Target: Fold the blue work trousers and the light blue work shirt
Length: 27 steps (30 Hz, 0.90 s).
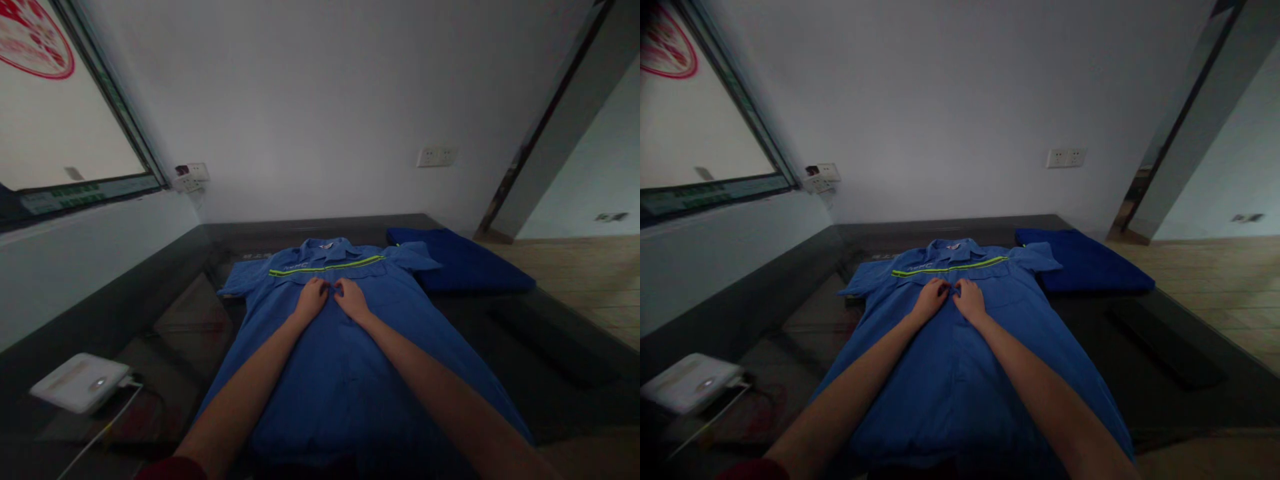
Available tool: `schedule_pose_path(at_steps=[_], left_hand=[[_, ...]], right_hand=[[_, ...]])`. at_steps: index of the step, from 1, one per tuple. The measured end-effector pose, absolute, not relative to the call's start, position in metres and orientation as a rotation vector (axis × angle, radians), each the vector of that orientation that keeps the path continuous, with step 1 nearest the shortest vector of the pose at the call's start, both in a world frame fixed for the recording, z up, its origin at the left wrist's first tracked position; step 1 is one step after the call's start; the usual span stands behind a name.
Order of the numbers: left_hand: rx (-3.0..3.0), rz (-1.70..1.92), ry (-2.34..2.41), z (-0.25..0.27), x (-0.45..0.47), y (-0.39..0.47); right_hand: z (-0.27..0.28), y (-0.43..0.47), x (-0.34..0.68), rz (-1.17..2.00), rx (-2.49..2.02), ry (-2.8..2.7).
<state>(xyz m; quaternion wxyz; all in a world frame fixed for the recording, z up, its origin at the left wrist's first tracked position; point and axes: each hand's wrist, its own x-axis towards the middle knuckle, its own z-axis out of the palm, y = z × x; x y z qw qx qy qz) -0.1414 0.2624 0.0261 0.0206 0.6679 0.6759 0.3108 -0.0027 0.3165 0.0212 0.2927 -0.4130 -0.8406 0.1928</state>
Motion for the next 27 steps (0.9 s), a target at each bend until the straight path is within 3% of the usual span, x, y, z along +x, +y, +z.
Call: schedule_pose_path(at_steps=[17, 27], left_hand=[[2.142, 0.485, 2.318, 0.04, -0.132, 0.256], [2.207, 0.814, 2.22, 0.04, -0.131, 0.256]], right_hand=[[0.015, 0.339, 0.002, 0.791, -0.956, -1.995], [0.019, 0.341, 0.001, 0.848, -0.834, -1.953]])
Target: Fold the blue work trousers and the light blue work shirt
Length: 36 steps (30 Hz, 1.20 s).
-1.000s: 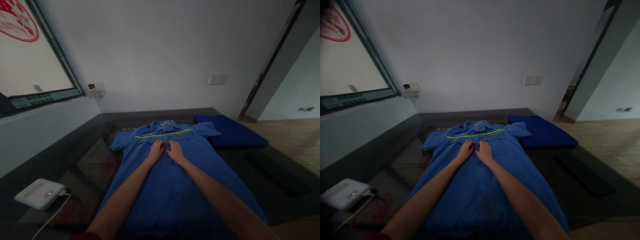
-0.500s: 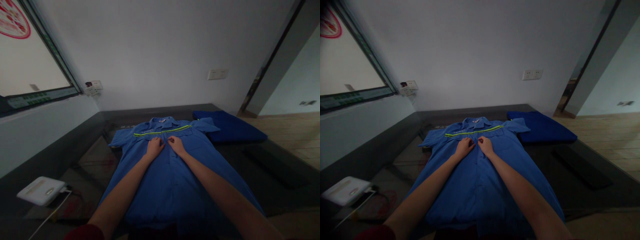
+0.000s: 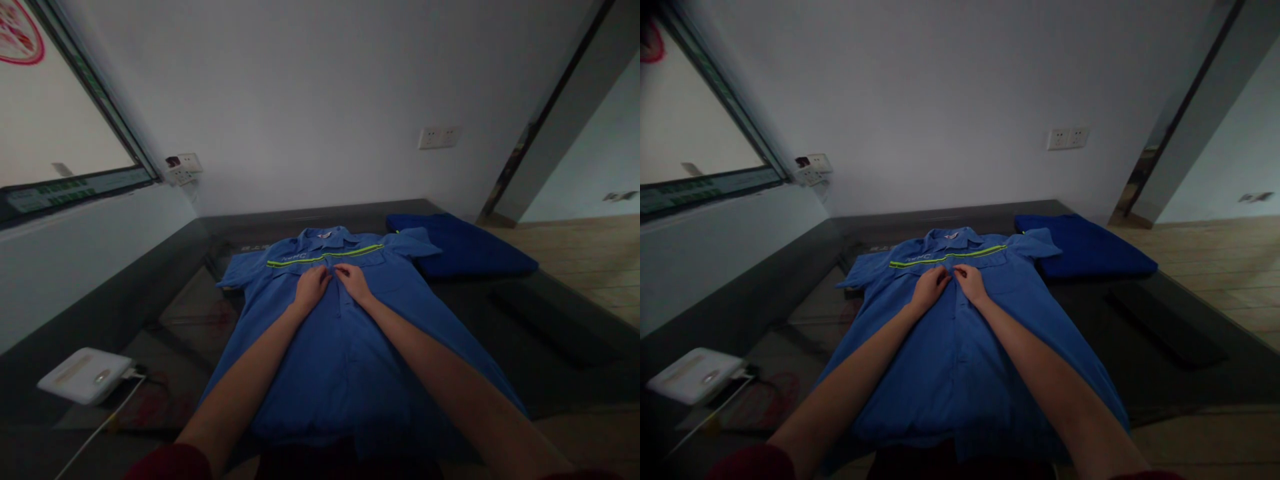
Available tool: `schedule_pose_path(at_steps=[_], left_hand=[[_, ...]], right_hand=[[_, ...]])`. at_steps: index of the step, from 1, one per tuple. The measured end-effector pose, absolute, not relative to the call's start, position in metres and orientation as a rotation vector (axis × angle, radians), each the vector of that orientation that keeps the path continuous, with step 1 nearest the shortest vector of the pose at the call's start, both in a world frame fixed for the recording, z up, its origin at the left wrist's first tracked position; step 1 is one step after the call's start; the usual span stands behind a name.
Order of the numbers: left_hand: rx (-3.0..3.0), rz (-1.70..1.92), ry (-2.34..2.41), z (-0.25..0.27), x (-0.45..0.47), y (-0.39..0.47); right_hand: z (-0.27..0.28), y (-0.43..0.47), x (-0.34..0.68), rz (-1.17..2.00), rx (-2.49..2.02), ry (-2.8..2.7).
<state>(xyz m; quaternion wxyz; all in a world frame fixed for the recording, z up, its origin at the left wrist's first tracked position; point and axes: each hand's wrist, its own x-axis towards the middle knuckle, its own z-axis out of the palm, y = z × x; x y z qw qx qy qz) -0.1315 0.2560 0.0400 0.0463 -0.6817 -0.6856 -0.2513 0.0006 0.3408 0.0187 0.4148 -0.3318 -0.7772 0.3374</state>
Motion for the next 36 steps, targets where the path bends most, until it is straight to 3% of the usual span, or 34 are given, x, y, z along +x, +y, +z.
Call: schedule_pose_path(at_steps=[27, 36], left_hand=[[-2.059, -0.846, -2.189, 0.043, -0.125, 0.256], [-2.127, -0.893, -2.178, 0.041, -0.131, 0.253]], right_hand=[[0.02, 0.343, 0.006, 1.133, -0.803, -1.911], [0.023, 0.342, 0.008, 1.094, -0.786, -2.004]])
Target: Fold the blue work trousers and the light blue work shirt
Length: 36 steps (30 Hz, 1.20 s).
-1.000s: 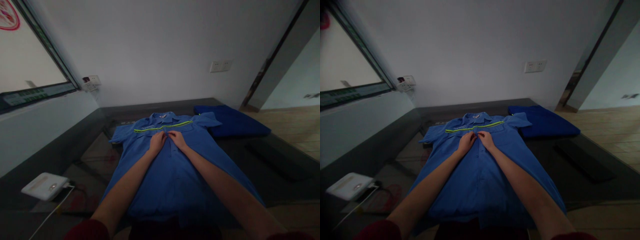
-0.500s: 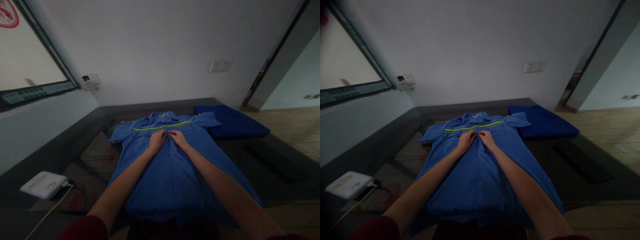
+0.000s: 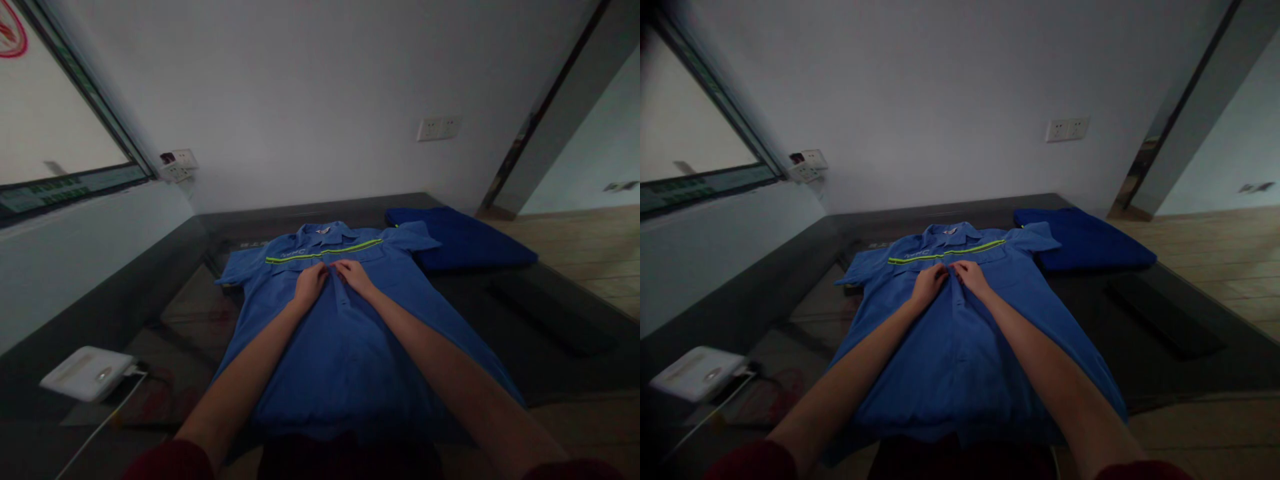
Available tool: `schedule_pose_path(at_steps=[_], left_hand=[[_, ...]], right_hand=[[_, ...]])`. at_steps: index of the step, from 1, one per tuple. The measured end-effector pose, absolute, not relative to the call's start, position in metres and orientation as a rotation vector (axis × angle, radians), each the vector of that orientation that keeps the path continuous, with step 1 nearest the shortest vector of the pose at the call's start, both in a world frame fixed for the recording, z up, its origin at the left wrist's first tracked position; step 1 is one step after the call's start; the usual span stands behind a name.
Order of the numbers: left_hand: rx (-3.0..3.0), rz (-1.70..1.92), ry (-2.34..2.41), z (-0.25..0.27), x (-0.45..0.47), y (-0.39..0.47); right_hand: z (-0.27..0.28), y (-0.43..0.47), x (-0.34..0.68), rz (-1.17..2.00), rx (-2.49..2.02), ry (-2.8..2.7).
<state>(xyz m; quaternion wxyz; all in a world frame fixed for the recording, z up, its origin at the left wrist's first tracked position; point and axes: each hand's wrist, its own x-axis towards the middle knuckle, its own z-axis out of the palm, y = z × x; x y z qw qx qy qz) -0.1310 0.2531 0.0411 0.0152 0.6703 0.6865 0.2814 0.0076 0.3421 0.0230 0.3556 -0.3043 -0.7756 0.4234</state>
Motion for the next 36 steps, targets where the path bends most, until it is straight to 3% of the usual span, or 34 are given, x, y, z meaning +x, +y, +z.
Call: schedule_pose_path(at_steps=[11, 28, 36], left_hand=[[2.113, 0.944, 2.096, 0.037, -0.133, 0.255], [2.033, 0.994, 2.011, 0.04, -0.141, 0.258], [2.106, 1.019, 1.959, 0.039, -0.143, 0.256]], right_hand=[[0.022, 0.336, 0.011, 0.546, -0.776, -2.216], [0.028, 0.347, 0.01, 0.588, -0.635, -2.271], [0.04, 0.331, 0.013, 0.216, -0.731, -2.461]])
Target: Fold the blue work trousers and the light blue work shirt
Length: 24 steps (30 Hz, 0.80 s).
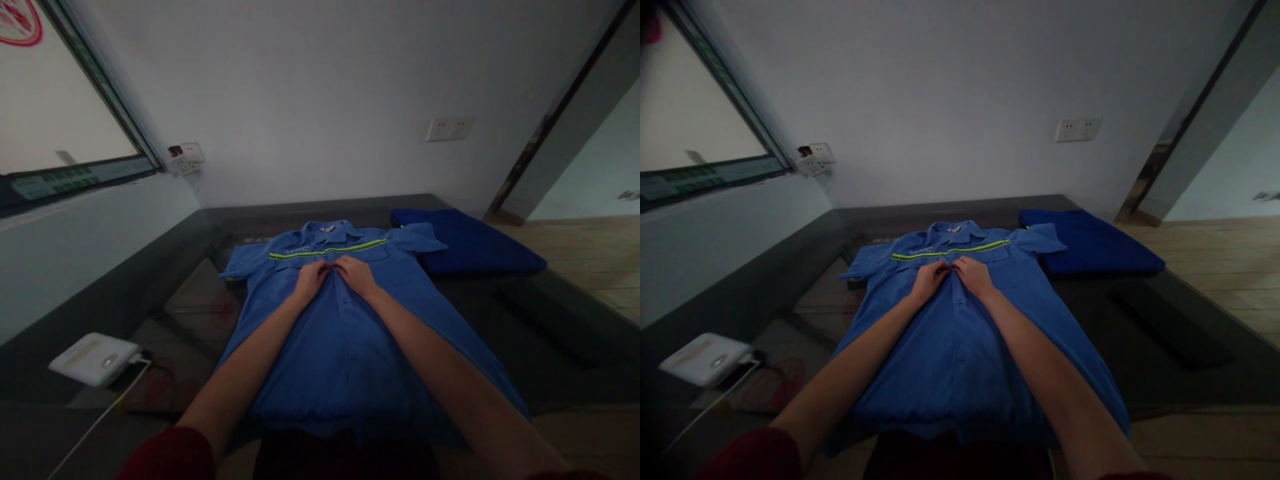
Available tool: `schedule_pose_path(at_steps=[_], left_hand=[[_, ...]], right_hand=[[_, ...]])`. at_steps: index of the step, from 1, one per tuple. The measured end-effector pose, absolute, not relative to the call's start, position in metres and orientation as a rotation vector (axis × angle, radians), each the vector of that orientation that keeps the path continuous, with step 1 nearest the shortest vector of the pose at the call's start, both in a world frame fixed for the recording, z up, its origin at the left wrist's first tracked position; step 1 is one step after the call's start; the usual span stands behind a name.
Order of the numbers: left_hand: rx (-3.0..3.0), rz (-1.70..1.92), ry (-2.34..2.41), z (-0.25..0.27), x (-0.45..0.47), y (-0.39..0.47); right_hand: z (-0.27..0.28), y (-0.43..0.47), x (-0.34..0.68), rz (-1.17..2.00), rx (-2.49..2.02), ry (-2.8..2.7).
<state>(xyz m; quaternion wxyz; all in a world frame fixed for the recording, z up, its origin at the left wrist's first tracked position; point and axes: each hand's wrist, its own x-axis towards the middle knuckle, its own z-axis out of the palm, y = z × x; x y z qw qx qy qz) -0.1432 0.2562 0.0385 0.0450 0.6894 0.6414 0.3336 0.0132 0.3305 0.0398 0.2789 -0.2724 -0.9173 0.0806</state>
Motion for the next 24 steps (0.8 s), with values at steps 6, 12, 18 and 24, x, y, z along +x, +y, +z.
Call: schedule_pose_path(at_steps=[6, 12, 18, 24], left_hand=[[2.175, 0.975, 2.004, 0.0385, -0.1416, 0.2542], [2.261, 0.839, 2.086, 0.0438, -0.1396, 0.2502], [2.293, 0.841, 2.017, 0.0424, -0.1402, 0.2519], [2.32, 0.817, 2.03, 0.0396, -0.1405, 0.2534]], right_hand=[[0.047, 0.3252, 0.0145, 0.088, -0.787, -2.516], [0.0462, 0.3261, 0.0134, -0.023, -0.811, -2.542], [0.0473, 0.3245, 0.0124, 0.023, -0.83, -2.587], [0.0487, 0.3232, 0.0132, -0.076, -0.865, -2.663]])
